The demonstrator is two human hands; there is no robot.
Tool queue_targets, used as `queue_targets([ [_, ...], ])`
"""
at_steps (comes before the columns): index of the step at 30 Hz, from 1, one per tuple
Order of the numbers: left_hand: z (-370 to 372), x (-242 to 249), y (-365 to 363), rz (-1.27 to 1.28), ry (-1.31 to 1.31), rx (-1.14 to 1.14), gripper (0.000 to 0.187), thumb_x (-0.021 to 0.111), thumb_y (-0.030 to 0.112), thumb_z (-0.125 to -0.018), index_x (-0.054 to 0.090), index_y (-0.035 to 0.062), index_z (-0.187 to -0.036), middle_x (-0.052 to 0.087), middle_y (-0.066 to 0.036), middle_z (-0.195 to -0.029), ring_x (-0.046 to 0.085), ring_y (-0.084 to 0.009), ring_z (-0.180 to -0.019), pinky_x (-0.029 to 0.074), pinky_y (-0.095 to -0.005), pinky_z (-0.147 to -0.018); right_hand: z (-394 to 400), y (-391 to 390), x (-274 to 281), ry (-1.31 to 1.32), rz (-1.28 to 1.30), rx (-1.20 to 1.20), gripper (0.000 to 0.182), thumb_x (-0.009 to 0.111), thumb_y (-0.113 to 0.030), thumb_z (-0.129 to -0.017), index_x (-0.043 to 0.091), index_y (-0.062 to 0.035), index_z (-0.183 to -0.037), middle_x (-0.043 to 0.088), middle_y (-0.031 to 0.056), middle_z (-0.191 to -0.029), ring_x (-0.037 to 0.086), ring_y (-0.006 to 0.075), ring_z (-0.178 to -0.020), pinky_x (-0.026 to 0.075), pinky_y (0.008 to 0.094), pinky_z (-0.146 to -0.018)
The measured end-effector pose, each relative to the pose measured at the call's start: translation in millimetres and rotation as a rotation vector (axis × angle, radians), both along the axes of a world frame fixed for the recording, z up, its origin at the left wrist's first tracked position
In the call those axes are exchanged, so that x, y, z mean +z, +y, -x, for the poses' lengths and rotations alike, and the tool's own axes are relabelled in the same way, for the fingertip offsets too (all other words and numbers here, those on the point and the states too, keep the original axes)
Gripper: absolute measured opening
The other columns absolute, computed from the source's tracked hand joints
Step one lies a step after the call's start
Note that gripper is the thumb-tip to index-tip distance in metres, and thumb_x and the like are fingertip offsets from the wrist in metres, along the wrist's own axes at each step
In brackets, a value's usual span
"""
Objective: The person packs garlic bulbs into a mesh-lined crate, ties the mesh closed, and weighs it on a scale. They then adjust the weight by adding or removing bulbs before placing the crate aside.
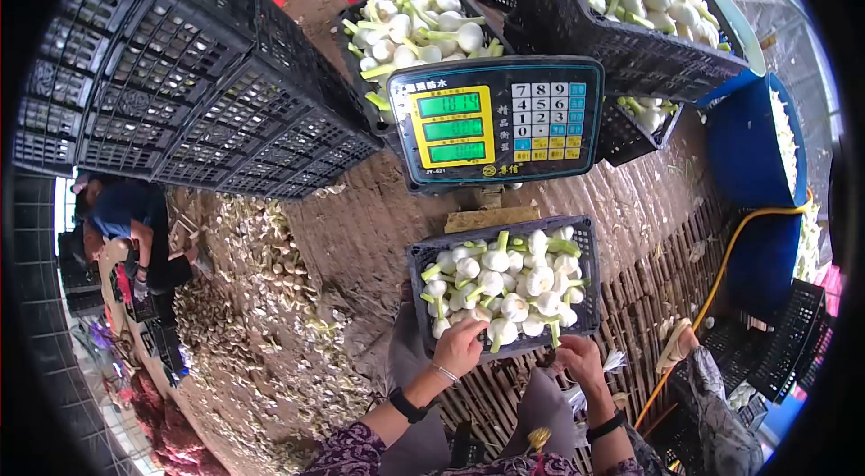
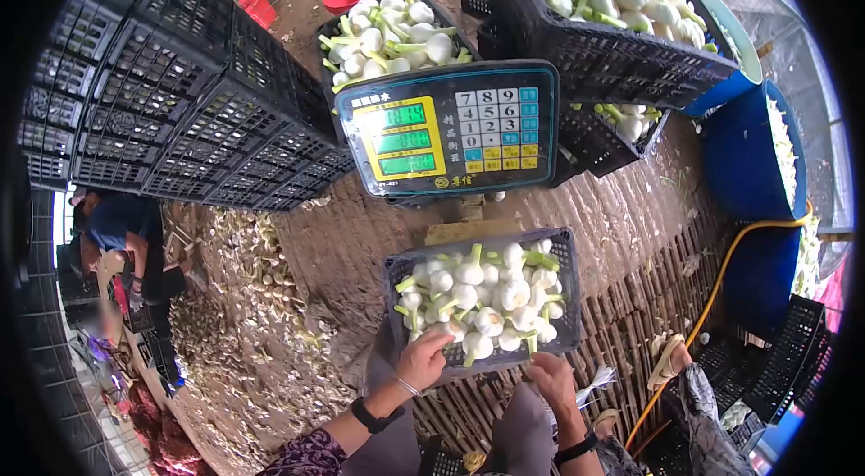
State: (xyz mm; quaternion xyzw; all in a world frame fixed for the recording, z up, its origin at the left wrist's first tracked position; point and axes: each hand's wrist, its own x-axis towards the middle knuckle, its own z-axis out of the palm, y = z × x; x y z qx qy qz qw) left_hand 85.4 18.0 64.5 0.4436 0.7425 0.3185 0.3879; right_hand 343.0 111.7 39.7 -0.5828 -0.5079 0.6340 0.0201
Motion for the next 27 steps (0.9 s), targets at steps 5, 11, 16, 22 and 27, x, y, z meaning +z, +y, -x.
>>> queue_targets([
  [5, -7, -3, -12, -0.058, -0.032, -0.003, 0.03, 0.049, 0.0, -0.068, 0.059, 0.0022, -0.096, 0.059, -0.014, -0.087, 0.058, -0.0325, -0.074, 0.048, -0.039, -0.065, 17, 6, 10, -0.012, -0.044, 0.072, 0.031, 0.06, -0.013, -0.073, 0.06, 0.0059, -0.098, 0.064, 0.0121, -0.079, 0.061, 0.0157, -0.073, 0.048, 0.0271, -0.067],
  [11, -12, -4, -16, 0.039, -0.043, -0.03, 0.03, 0.048, -0.002, -0.07, 0.059, 0.0026, -0.097, 0.06, -0.013, -0.09, 0.058, -0.0311, -0.082, 0.047, -0.036, -0.071, 32, 8, 32, -0.054, -0.223, 0.226, 0.028, 0.061, -0.01, -0.072, 0.061, 0.0049, -0.096, 0.065, 0.0141, -0.074, 0.063, 0.0189, -0.069, 0.05, 0.0283, -0.064],
  [16, -25, -25, -22, 0.068, 0.068, -0.218, 0.028, 0.054, 0.004, -0.068, 0.059, 0.0049, -0.095, 0.056, -0.013, -0.095, 0.055, -0.0308, -0.085, 0.046, -0.0398, -0.071, 12, 12, 12, -0.041, -0.438, 0.331, 0.02, 0.059, -0.012, -0.07, 0.061, 0.0018, -0.084, 0.058, 0.0173, -0.071, 0.059, 0.0275, -0.068, 0.048, 0.0344, -0.063],
  [22, -72, -64, -14, -0.058, 0.539, -0.716, 0.037, 0.06, 0.016, -0.071, 0.057, 0.0148, -0.108, 0.031, -0.012, -0.134, 0.025, -0.042, -0.122, 0.033, -0.067, -0.077, 13, 42, -10, -0.158, -0.31, 0.009, 0.036, 0.059, -0.011, -0.071, 0.058, 0.0044, -0.104, 0.063, 0.0156, -0.082, 0.061, 0.0209, -0.075, 0.048, 0.0304, -0.068],
  [27, -59, -136, -16, -0.053, 0.818, -0.731, 0.031, 0.051, 0.019, -0.079, 0.058, 0.0125, -0.109, 0.031, -0.008, -0.13, 0.032, -0.0417, -0.117, 0.03, -0.0703, -0.078, 44, 58, -40, -0.116, -0.412, 0.082, 0.038, 0.062, -0.014, -0.071, 0.058, -0.0002, -0.106, 0.059, 0.0148, -0.093, 0.058, 0.0248, -0.081, 0.047, 0.0331, -0.075],
])
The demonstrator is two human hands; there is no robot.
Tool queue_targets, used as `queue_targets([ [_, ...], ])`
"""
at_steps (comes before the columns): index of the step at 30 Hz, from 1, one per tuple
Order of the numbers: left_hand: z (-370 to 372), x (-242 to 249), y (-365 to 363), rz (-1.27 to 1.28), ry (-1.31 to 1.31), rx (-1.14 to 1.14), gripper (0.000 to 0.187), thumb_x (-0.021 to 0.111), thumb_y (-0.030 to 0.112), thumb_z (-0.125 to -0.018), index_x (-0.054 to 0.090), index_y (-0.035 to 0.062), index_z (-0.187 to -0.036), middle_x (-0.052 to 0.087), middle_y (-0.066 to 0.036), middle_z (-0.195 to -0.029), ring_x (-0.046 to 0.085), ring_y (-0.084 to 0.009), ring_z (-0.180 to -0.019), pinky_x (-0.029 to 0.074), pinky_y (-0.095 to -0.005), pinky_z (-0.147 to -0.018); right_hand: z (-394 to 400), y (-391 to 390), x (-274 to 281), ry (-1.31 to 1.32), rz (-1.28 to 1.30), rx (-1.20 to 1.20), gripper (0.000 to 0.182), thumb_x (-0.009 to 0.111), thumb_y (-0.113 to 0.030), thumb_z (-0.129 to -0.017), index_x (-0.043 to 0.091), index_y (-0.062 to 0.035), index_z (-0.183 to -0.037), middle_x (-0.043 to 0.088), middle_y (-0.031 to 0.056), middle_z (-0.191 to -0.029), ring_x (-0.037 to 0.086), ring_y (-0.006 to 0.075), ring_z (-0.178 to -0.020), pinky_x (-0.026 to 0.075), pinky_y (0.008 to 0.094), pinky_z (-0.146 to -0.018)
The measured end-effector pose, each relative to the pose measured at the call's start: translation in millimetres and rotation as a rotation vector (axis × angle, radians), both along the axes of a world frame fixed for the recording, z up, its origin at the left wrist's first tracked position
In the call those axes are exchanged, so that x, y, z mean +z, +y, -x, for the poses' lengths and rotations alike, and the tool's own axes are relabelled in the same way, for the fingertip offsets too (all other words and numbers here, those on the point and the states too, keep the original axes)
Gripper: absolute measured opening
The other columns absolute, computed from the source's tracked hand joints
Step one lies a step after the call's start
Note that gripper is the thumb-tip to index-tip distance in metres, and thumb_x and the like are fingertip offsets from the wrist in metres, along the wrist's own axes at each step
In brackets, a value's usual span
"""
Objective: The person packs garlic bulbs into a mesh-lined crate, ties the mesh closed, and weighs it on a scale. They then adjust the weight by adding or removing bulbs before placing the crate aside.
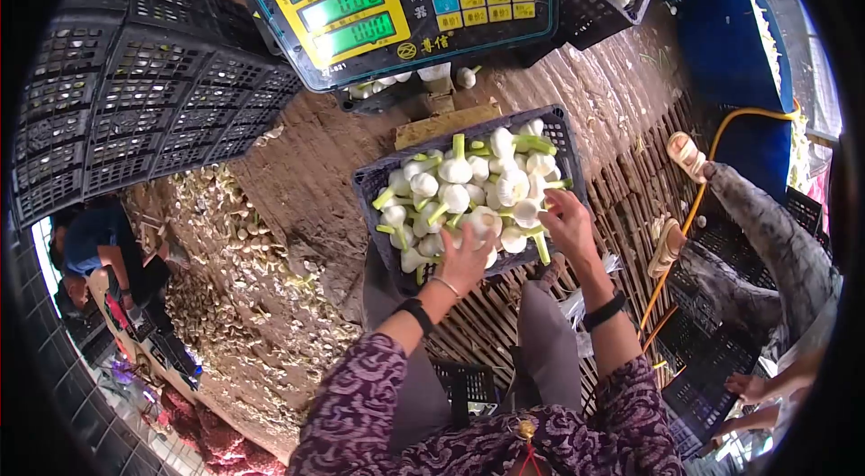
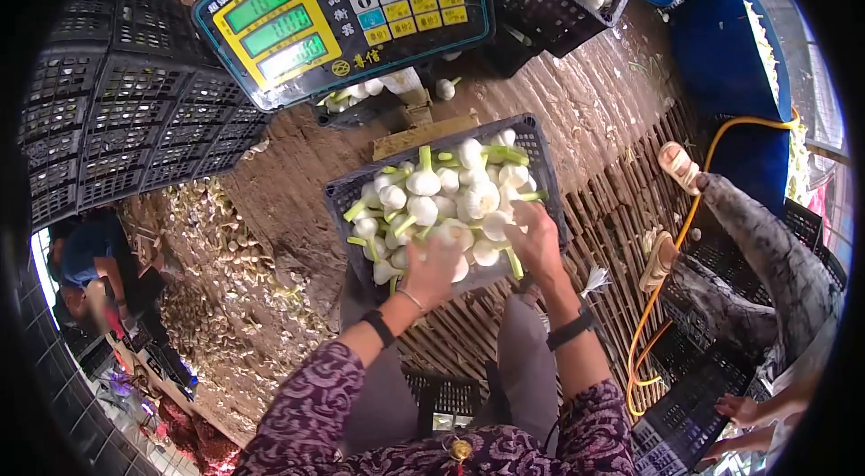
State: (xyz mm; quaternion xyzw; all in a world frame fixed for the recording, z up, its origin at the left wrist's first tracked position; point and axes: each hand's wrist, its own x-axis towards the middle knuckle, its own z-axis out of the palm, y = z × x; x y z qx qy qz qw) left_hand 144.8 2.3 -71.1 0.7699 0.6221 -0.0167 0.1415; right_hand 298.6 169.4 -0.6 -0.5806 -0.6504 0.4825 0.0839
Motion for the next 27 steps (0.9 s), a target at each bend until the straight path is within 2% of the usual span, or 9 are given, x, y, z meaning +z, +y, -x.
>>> queue_targets([
  [2, 35, -10, -10, 0.074, 0.161, 0.062, 0.025, 0.053, 0.016, -0.078, 0.063, 0.0106, -0.1, 0.031, -0.007, -0.128, 0.033, -0.0398, -0.116, 0.029, -0.0707, -0.079, 15, -6, -12, -0.136, -0.043, 0.12, 0.05, 0.066, -0.016, -0.069, 0.051, -0.0077, -0.117, 0.054, 0.0145, -0.104, 0.054, 0.0298, -0.094, 0.045, 0.0366, -0.078],
  [6, 98, 30, -11, 0.235, -0.065, -0.029, 0.009, 0.057, 0.007, -0.07, 0.062, 0.0071, -0.077, 0.032, -0.011, -0.134, 0.04, -0.0337, -0.11, 0.028, -0.0668, -0.087, 40, -19, -14, -0.373, -0.067, 0.27, 0.064, 0.069, -0.009, -0.061, 0.043, -0.0112, -0.12, 0.05, 0.0137, -0.108, 0.048, 0.0339, -0.1, 0.045, 0.0404, -0.082],
  [8, 92, 31, -8, 0.435, -0.097, -0.067, 0.011, 0.056, 0.01, -0.075, 0.065, 0.0057, -0.078, 0.025, -0.007, -0.138, 0.041, -0.0325, -0.11, 0.034, -0.0584, -0.089, 38, -26, -32, -0.368, -0.271, 0.247, 0.044, 0.06, -0.006, -0.066, 0.048, -0.014, -0.108, 0.051, 0.0107, -0.1, 0.048, 0.0335, -0.092, 0.045, 0.0418, -0.074],
  [9, 85, 45, 2, 0.474, -0.191, 0.033, 0.016, 0.055, 0.003, -0.069, 0.062, 0.0063, -0.083, 0.045, -0.011, -0.121, 0.05, -0.029, -0.099, 0.042, -0.0461, -0.082, 37, -19, -24, -0.331, -0.166, 0.253, 0.043, 0.056, -0.002, -0.065, 0.049, -0.013, -0.105, 0.051, 0.0118, -0.1, 0.047, 0.0337, -0.091, 0.045, 0.0416, -0.073],
  [13, 65, 77, 39, 0.014, -0.591, 0.31, 0.011, 0.052, 0.003, -0.07, 0.055, 0.006, -0.081, 0.053, -0.007, -0.077, 0.057, -0.0275, -0.072, 0.048, -0.0369, -0.057, -13, -3, -16, 0.091, 0.054, -0.006, 0.04, 0.062, -0.004, -0.062, 0.055, -0.0031, -0.102, 0.056, 0.0065, -0.087, 0.054, 0.0199, -0.077, 0.048, 0.0289, -0.068],
  [16, 57, 66, 44, -0.016, -0.624, 0.335, 0.009, 0.051, 0.003, -0.07, 0.055, 0.005, -0.078, 0.052, -0.009, -0.079, 0.056, -0.0287, -0.073, 0.047, -0.0381, -0.057, -33, 7, 42, 0.652, 0.628, -0.379, 0.048, 0.066, -0.018, -0.06, 0.054, -0.001, -0.103, 0.056, 0.0119, -0.091, 0.058, 0.0222, -0.079, 0.052, 0.0297, -0.062],
  [18, 47, 43, 36, -0.047, -0.64, 0.269, 0.008, 0.05, 0.004, -0.072, 0.057, 0.0025, -0.076, 0.053, -0.013, -0.08, 0.054, -0.0321, -0.073, 0.046, -0.0401, -0.06, -48, -9, 46, 0.997, 0.7, -0.482, 0.051, 0.066, -0.026, -0.064, 0.051, -0.0021, -0.106, 0.054, 0.0154, -0.095, 0.059, 0.0265, -0.082, 0.054, 0.035, -0.059],
  [20, 37, 33, 28, 0.037, -0.739, 0.278, 0.014, 0.05, 0.005, -0.073, 0.061, 0.0036, -0.08, 0.054, -0.014, -0.08, 0.054, -0.0331, -0.076, 0.044, -0.043, -0.071, -45, -17, 54, 1.158, 0.791, -0.552, 0.054, 0.068, -0.025, -0.064, 0.048, -0.0021, -0.109, 0.051, 0.0185, -0.098, 0.058, 0.0305, -0.082, 0.055, 0.0394, -0.056],
  [27, 17, 76, 30, 0.057, -0.583, 0.272, 0.009, 0.053, 0.006, -0.065, 0.052, 0.0085, -0.074, 0.05, -0.008, -0.076, 0.052, -0.0271, -0.075, 0.043, -0.036, -0.064, -12, -35, 74, 1.141, 0.799, -0.489, 0.051, 0.073, -0.019, -0.058, 0.049, -0.0007, -0.1, 0.052, 0.0185, -0.093, 0.059, 0.031, -0.081, 0.056, 0.0351, -0.053],
])
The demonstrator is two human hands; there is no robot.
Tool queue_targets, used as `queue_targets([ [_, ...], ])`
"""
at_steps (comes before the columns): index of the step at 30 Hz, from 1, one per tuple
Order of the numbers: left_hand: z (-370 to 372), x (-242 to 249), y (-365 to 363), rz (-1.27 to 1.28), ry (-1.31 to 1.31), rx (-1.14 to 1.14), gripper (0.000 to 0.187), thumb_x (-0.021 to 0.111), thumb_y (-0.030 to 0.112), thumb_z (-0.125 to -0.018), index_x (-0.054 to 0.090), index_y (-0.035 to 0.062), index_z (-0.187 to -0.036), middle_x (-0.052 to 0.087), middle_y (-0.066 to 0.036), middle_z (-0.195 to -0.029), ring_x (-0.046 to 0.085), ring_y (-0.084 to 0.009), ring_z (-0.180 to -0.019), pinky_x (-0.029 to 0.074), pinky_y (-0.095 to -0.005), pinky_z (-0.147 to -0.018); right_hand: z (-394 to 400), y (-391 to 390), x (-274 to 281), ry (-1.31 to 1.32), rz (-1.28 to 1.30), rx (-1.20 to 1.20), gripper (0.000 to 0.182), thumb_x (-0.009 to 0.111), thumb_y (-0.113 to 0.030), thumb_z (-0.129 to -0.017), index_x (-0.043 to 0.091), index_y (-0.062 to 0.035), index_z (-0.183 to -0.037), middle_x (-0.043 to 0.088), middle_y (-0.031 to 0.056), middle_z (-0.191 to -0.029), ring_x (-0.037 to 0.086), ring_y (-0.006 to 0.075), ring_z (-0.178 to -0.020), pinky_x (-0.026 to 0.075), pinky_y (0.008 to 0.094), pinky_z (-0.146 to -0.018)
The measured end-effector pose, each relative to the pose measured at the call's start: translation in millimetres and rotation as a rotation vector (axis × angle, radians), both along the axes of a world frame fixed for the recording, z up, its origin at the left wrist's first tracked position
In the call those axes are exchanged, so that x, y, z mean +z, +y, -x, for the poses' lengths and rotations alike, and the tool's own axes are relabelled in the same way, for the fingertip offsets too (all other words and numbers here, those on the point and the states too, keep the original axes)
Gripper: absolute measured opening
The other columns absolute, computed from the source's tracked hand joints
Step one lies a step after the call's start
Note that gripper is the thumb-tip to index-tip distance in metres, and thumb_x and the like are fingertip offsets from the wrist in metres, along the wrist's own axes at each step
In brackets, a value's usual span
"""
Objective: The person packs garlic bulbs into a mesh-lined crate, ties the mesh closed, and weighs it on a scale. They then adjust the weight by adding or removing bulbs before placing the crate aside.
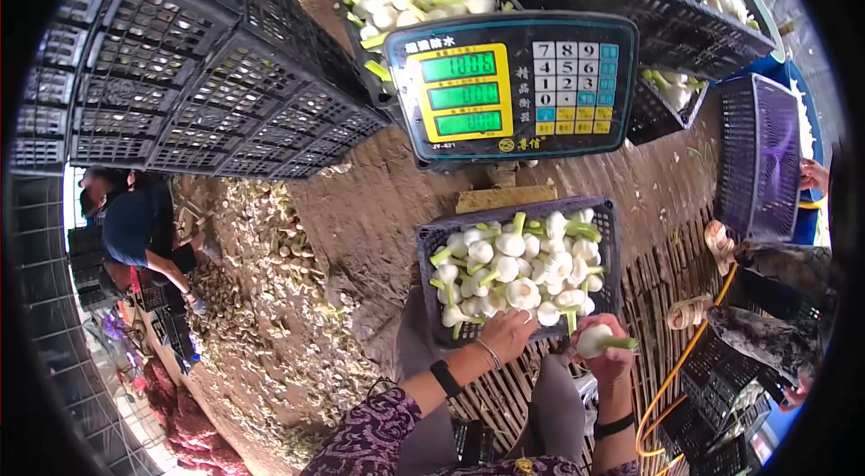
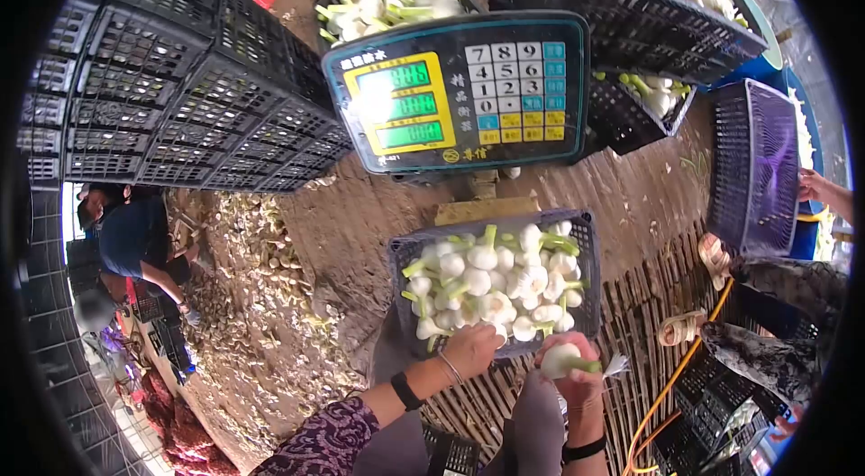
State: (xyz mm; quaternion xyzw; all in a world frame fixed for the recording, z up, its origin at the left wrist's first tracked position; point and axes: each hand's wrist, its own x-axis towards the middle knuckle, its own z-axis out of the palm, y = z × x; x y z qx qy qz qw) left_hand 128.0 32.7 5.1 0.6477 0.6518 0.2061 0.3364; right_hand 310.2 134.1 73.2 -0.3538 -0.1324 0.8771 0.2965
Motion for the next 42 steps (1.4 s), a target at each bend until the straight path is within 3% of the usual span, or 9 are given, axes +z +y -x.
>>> queue_targets([
  [3, -9, -3, -6, -0.085, 0.082, -0.045, 0.01, 0.056, 0.01, -0.066, 0.053, 0.0097, -0.075, 0.05, -0.007, -0.084, 0.051, -0.0255, -0.083, 0.042, -0.0363, -0.065, 4, -4, 3, -0.017, 0.005, 0.029, 0.048, 0.073, -0.021, -0.06, 0.051, -0.002, -0.098, 0.053, 0.0194, -0.091, 0.059, 0.0306, -0.079, 0.056, 0.0341, -0.052],
  [6, -25, -14, -18, 0.126, 0.127, -0.312, 0.017, 0.059, 0.014, -0.068, 0.056, 0.0106, -0.084, 0.049, -0.007, -0.089, 0.049, -0.0238, -0.089, 0.04, -0.037, -0.068, -3, -4, 5, -0.004, -0.021, 0.06, 0.046, 0.073, -0.02, -0.061, 0.051, -0.0031, -0.099, 0.053, 0.0192, -0.091, 0.059, 0.0307, -0.08, 0.055, 0.035, -0.052],
  [14, -37, -6, -31, 0.178, 0.058, -0.284, 0.017, 0.055, 0.01, -0.07, 0.055, 0.0118, -0.087, 0.05, -0.005, -0.088, 0.05, -0.0233, -0.089, 0.038, -0.0379, -0.074, -29, -11, 6, -0.088, 0.055, -0.021, 0.046, 0.072, -0.021, -0.062, 0.053, -0.006, -0.1, 0.056, 0.0163, -0.092, 0.059, 0.0324, -0.08, 0.053, 0.0376, -0.055],
  [16, -37, -12, -35, 0.155, 0.075, -0.265, 0.039, 0.06, 0.012, -0.068, 0.055, 0.0151, -0.106, 0.053, -0.005, -0.086, 0.053, -0.023, -0.083, 0.042, -0.0371, -0.068, -32, -14, 3, -0.159, 0.095, -0.052, 0.043, 0.07, -0.025, -0.067, 0.052, -0.007, -0.102, 0.056, 0.0155, -0.092, 0.06, 0.0312, -0.079, 0.052, 0.037, -0.055],
  [24, -25, -5, -32, 0.222, 0.115, -0.283, 0.033, 0.061, 0.012, -0.067, 0.06, 0.0149, -0.1, 0.055, -0.006, -0.087, 0.055, -0.0242, -0.084, 0.043, -0.037, -0.068, -20, -6, -4, -0.164, 0.247, 0.001, 0.039, 0.063, -0.029, -0.076, 0.048, -0.0079, -0.106, 0.058, 0.0125, -0.088, 0.06, 0.028, -0.071, 0.049, 0.0352, -0.052],
  [32, -13, -16, -35, 0.223, 0.091, -0.268, 0.025, 0.061, 0.012, -0.066, 0.062, 0.0124, -0.09, 0.055, -0.009, -0.086, 0.055, -0.0273, -0.085, 0.044, -0.0402, -0.071, 7, 14, 17, -0.286, 0.05, 0.083, 0.048, 0.065, -0.02, -0.068, 0.046, -0.0009, -0.107, 0.056, 0.012, -0.091, 0.059, 0.0278, -0.077, 0.049, 0.0338, -0.055],
  [37, -1, 6, -20, 0.621, 0.093, -0.366, 0.032, 0.06, 0.01, -0.068, 0.062, 0.0153, -0.099, 0.055, -0.012, -0.095, 0.054, -0.0302, -0.092, 0.041, -0.0416, -0.079, 0, 11, 0, -0.272, -0.04, 0.031, 0.037, 0.063, -0.026, -0.072, 0.048, -0.0024, -0.097, 0.055, 0.0097, -0.082, 0.059, 0.0206, -0.071, 0.05, 0.03, -0.053],
  [39, -7, -17, -45, 0.171, 0.101, -0.211, 0.019, 0.051, 0.006, -0.07, 0.061, 0.01, -0.085, 0.053, -0.015, -0.086, 0.052, -0.0324, -0.078, 0.043, -0.0421, -0.065, -1, 9, 2, -0.392, 0.086, -0.042, 0.036, 0.061, -0.031, -0.075, 0.049, -0.0029, -0.094, 0.056, 0.009, -0.08, 0.058, 0.0182, -0.068, 0.049, 0.0288, -0.053],
  [42, -18, -23, -42, 0.117, 0.179, -0.27, 0.024, 0.051, 0.01, -0.074, 0.056, 0.0105, -0.098, 0.05, -0.018, -0.105, 0.052, -0.034, -0.083, 0.043, -0.0414, -0.067, -19, -3, -13, -0.38, 0.13, -0.05, 0.035, 0.061, -0.033, -0.075, 0.051, -0.0034, -0.091, 0.056, 0.0086, -0.079, 0.058, 0.019, -0.069, 0.047, 0.0286, -0.053],
])
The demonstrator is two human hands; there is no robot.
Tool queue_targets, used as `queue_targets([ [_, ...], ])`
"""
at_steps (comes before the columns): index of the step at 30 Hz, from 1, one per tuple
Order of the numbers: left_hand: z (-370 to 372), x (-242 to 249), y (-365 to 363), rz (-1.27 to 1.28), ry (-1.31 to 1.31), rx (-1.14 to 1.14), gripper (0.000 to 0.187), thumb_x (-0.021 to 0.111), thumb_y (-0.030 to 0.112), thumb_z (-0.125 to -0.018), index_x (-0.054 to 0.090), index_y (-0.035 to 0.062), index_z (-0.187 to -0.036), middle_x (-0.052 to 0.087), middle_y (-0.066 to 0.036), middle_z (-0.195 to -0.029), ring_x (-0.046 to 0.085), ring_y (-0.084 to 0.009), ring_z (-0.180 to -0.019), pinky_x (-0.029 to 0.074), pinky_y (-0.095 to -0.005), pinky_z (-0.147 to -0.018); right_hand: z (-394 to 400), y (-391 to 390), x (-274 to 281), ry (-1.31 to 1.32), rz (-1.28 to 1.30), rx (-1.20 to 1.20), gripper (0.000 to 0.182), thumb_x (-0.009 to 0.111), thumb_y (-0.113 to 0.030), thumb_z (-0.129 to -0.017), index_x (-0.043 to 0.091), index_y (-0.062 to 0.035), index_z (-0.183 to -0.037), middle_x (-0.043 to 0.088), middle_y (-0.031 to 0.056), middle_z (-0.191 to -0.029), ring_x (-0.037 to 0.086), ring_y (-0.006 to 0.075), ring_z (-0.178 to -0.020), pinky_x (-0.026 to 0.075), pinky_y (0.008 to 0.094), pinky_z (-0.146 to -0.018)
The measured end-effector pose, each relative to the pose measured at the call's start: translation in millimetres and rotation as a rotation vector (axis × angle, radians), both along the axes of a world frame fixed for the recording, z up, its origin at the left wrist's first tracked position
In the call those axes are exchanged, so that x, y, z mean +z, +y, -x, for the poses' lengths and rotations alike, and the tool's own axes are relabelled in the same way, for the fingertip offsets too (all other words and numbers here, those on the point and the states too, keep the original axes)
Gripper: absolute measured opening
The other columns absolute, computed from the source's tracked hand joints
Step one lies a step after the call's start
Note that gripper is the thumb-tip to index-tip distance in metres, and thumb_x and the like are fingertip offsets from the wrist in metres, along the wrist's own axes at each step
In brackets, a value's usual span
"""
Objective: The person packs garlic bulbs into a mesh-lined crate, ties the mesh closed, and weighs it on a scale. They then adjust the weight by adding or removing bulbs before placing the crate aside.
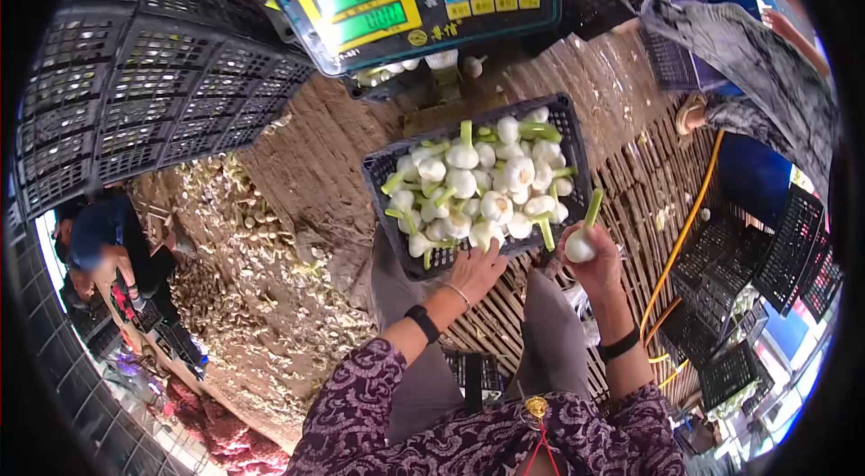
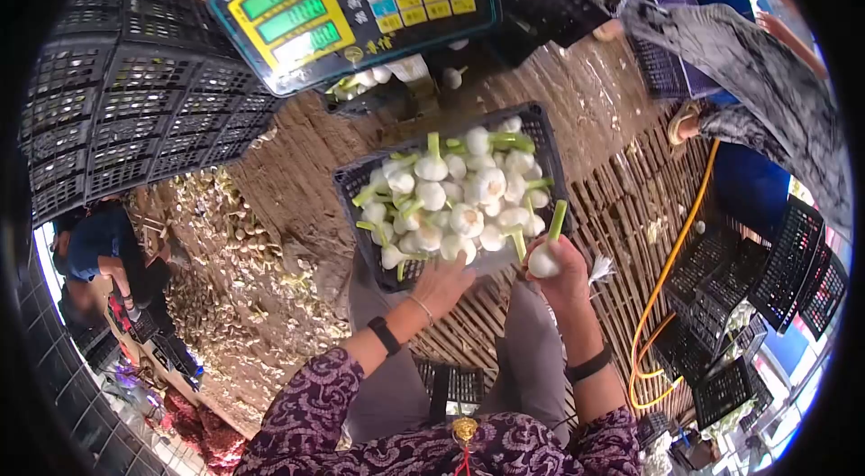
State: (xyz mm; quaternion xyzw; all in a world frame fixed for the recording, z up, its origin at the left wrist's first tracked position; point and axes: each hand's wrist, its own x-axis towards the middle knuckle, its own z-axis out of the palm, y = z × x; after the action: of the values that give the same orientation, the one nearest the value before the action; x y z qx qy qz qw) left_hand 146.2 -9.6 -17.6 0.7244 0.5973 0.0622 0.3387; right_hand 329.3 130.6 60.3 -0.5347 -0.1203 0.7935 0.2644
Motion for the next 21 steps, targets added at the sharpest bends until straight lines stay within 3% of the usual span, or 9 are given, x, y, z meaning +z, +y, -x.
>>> queue_targets([
  [2, -7, -3, 15, -0.008, 0.021, 0.014, 0.025, 0.051, 0.011, -0.075, 0.055, 0.01, -0.1, 0.049, -0.019, -0.109, 0.053, -0.0343, -0.084, 0.045, -0.0414, -0.066, -9, -8, -6, -0.042, 0.045, 0.01, 0.035, 0.062, -0.032, -0.075, 0.051, -0.0033, -0.091, 0.057, 0.0088, -0.079, 0.059, 0.0193, -0.069, 0.047, 0.0288, -0.053],
  [4, -9, -16, 32, 0.443, -0.022, 0.102, 0.019, 0.053, 0.005, -0.071, 0.059, -0.0021, -0.088, 0.046, -0.013, -0.119, 0.056, -0.0295, -0.083, 0.051, -0.0396, -0.065, -20, -14, -13, -0.054, 0.063, 0.039, 0.033, 0.062, -0.03, -0.076, 0.051, -0.0034, -0.091, 0.057, 0.0094, -0.079, 0.059, 0.0197, -0.067, 0.048, 0.0294, -0.055],
  [5, -5, -28, 29, 0.452, -0.028, 0.102, 0.019, 0.053, 0.005, -0.071, 0.059, -0.0021, -0.088, 0.046, -0.013, -0.119, 0.056, -0.0295, -0.083, 0.051, -0.0396, -0.065, -22, -14, -11, -0.06, 0.071, 0.04, 0.033, 0.062, -0.03, -0.076, 0.051, -0.0034, -0.091, 0.057, 0.0094, -0.079, 0.059, 0.0197, -0.067, 0.048, 0.0294, -0.055],
  [7, 17, -48, 11, 0.194, -0.152, -0.112, 0.019, 0.055, 0.008, -0.072, 0.058, 0.0036, -0.091, 0.05, -0.01, -0.119, 0.058, -0.0301, -0.086, 0.049, -0.0394, -0.066, -23, -14, -4, -0.15, 0.052, 0.066, 0.031, 0.062, -0.029, -0.077, 0.051, -0.0032, -0.091, 0.057, 0.0098, -0.08, 0.059, 0.0196, -0.067, 0.048, 0.0296, -0.055],
  [11, 62, -7, -14, -0.069, -0.317, -0.012, 0.017, 0.055, 0.001, -0.068, 0.059, 0.004, -0.084, 0.055, -0.007, -0.111, 0.058, -0.0282, -0.087, 0.051, -0.0352, -0.064, -29, -13, -9, -0.173, 0.046, 0.093, 0.027, 0.06, -0.026, -0.079, 0.051, -0.0035, -0.091, 0.058, 0.0095, -0.08, 0.058, 0.0184, -0.066, 0.047, 0.0286, -0.057],
  [14, 59, -42, -41, -0.011, -0.192, 0.14, 0.019, 0.055, -0.001, -0.065, 0.06, 0.0043, -0.082, 0.057, -0.005, -0.108, 0.058, -0.0252, -0.085, 0.051, -0.0313, -0.063, -25, -14, -22, -0.186, 0.033, 0.094, 0.024, 0.059, -0.022, -0.079, 0.052, -0.0022, -0.09, 0.058, 0.009, -0.077, 0.057, 0.0165, -0.065, 0.047, 0.028, -0.056],
  [17, 49, -70, -3, 0.019, -0.075, -0.028, 0.021, 0.055, -0.001, -0.063, 0.061, 0.0039, -0.084, 0.06, -0.003, -0.097, 0.058, -0.0239, -0.079, 0.051, -0.0309, -0.061, -17, -21, -32, -0.234, 0.061, 0.05, 0.022, 0.06, -0.017, -0.079, 0.053, -0.0005, -0.09, 0.057, 0.0068, -0.075, 0.057, 0.0143, -0.062, 0.048, 0.0262, -0.056],
  [19, 43, -78, -12, -0.049, -0.159, 0.141, 0.017, 0.056, 0.0, -0.063, 0.061, 0.0034, -0.079, 0.059, -0.003, -0.087, 0.057, -0.0234, -0.075, 0.05, -0.0322, -0.061, -6, -20, -32, -0.228, 0.053, 0.051, 0.021, 0.061, -0.017, -0.078, 0.054, -0.0006, -0.09, 0.057, 0.0056, -0.076, 0.056, 0.014, -0.062, 0.049, 0.0271, -0.057],
  [21, 47, -74, -12, -0.055, -0.105, 0.097, 0.012, 0.052, 0.006, -0.072, 0.06, 0.0055, -0.081, 0.058, -0.007, -0.086, 0.055, -0.0264, -0.08, 0.05, -0.0371, -0.06, 2, -25, -40, -0.197, 0.065, 0.042, 0.021, 0.061, -0.017, -0.078, 0.054, -0.0008, -0.09, 0.057, 0.0052, -0.076, 0.056, 0.0135, -0.062, 0.049, 0.0264, -0.057],
])
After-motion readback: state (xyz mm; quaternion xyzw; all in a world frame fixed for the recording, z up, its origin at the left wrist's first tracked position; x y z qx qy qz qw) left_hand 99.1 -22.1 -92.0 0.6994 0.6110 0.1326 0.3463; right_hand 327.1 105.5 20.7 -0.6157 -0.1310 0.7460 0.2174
